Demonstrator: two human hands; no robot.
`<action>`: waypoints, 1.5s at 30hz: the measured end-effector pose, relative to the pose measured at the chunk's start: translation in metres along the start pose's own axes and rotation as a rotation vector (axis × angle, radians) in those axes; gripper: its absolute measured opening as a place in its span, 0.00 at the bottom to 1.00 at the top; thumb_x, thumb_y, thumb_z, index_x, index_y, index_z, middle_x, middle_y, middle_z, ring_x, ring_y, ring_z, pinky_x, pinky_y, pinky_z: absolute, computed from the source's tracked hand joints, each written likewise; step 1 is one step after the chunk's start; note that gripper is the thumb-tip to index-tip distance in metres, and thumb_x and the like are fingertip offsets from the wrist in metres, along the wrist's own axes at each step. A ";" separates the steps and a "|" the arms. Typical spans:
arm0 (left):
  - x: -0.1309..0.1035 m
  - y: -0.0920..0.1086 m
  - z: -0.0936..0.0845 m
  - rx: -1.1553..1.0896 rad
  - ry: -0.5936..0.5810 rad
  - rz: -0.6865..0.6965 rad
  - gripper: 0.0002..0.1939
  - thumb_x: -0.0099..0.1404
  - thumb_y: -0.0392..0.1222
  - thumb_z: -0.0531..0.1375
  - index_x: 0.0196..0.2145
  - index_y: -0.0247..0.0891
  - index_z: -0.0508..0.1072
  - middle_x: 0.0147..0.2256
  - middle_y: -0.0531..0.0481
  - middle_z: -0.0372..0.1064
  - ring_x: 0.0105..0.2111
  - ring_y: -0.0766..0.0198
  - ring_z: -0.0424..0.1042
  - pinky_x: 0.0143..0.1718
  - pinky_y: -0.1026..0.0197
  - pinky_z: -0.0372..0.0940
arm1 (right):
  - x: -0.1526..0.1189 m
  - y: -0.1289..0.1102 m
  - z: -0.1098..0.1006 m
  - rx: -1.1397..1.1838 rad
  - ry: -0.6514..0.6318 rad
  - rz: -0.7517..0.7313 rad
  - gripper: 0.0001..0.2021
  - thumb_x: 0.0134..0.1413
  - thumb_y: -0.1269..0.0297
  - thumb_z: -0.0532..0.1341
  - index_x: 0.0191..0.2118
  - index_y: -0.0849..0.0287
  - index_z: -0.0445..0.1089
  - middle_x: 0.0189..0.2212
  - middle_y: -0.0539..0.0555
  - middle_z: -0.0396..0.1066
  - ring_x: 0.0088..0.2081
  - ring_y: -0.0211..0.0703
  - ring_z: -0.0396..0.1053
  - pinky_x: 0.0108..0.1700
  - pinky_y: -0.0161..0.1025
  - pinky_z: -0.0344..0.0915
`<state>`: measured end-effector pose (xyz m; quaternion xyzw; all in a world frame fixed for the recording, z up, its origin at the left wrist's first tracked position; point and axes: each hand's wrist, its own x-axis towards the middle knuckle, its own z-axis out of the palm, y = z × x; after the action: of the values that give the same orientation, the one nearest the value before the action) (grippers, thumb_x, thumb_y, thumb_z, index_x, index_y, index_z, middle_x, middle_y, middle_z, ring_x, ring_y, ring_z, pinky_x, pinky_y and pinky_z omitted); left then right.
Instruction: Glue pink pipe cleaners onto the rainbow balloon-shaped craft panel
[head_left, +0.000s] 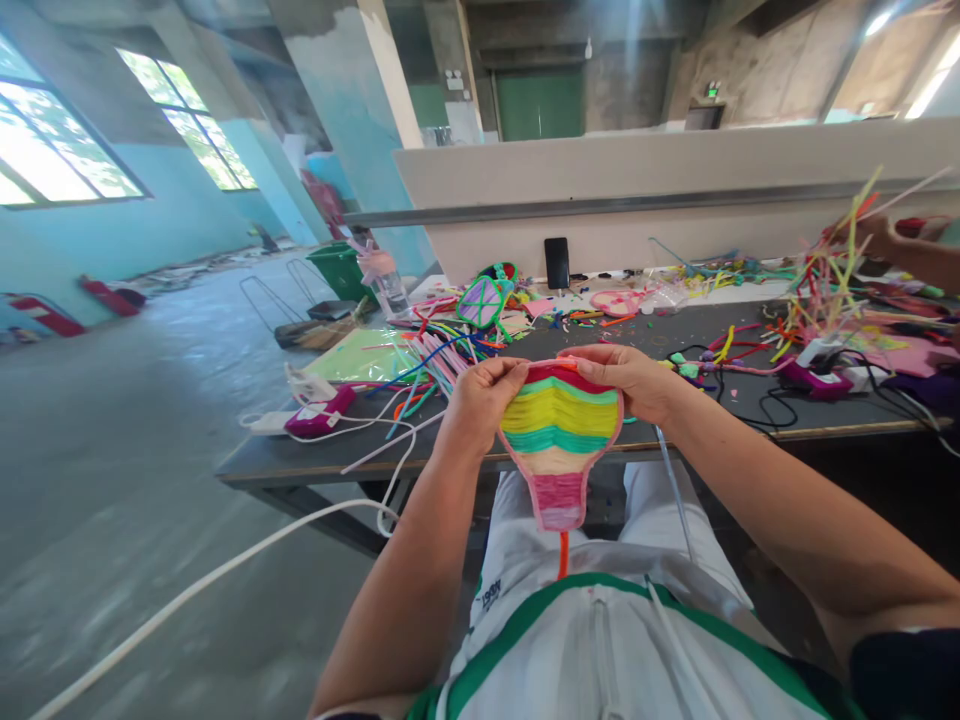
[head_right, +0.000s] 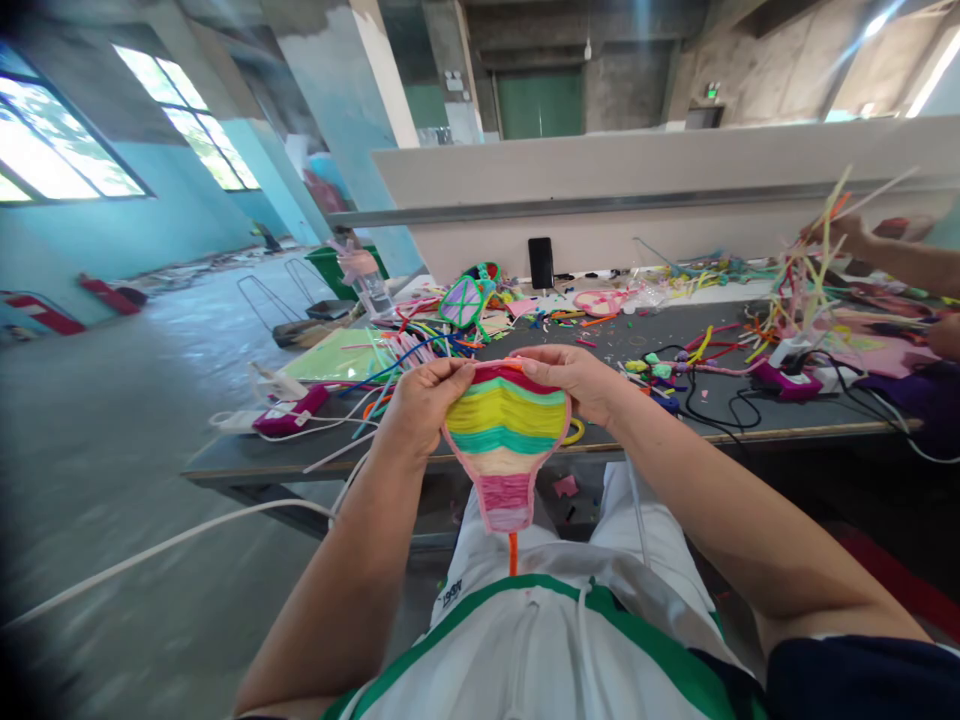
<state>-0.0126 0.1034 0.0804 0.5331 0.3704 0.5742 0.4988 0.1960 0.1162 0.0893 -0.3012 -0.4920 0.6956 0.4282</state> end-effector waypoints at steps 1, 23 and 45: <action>0.000 0.000 0.000 -0.002 0.000 -0.001 0.10 0.53 0.46 0.69 0.30 0.38 0.79 0.23 0.53 0.73 0.25 0.60 0.73 0.28 0.60 0.68 | 0.001 -0.001 0.002 0.000 0.026 -0.011 0.18 0.40 0.62 0.74 0.41 0.59 0.78 0.34 0.55 0.80 0.32 0.42 0.78 0.38 0.38 0.74; 0.006 -0.007 -0.002 -0.119 -0.033 -0.059 0.21 0.49 0.49 0.72 0.39 0.36 0.77 0.29 0.50 0.77 0.31 0.58 0.76 0.35 0.59 0.70 | 0.000 0.018 0.004 0.105 0.069 0.056 0.19 0.34 0.65 0.76 0.37 0.63 0.78 0.33 0.58 0.80 0.33 0.48 0.78 0.41 0.42 0.74; -0.046 -0.065 -0.024 -0.182 -0.178 -0.419 0.24 0.47 0.48 0.74 0.37 0.30 0.79 0.34 0.42 0.79 0.32 0.59 0.77 0.36 0.59 0.72 | 0.012 0.032 -0.029 0.163 0.075 0.125 0.11 0.47 0.70 0.69 0.39 0.63 0.77 0.38 0.59 0.80 0.40 0.51 0.78 0.49 0.47 0.73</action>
<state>-0.0277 0.0764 0.0037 0.4460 0.3743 0.4401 0.6836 0.2051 0.1349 0.0491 -0.3212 -0.3975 0.7470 0.4252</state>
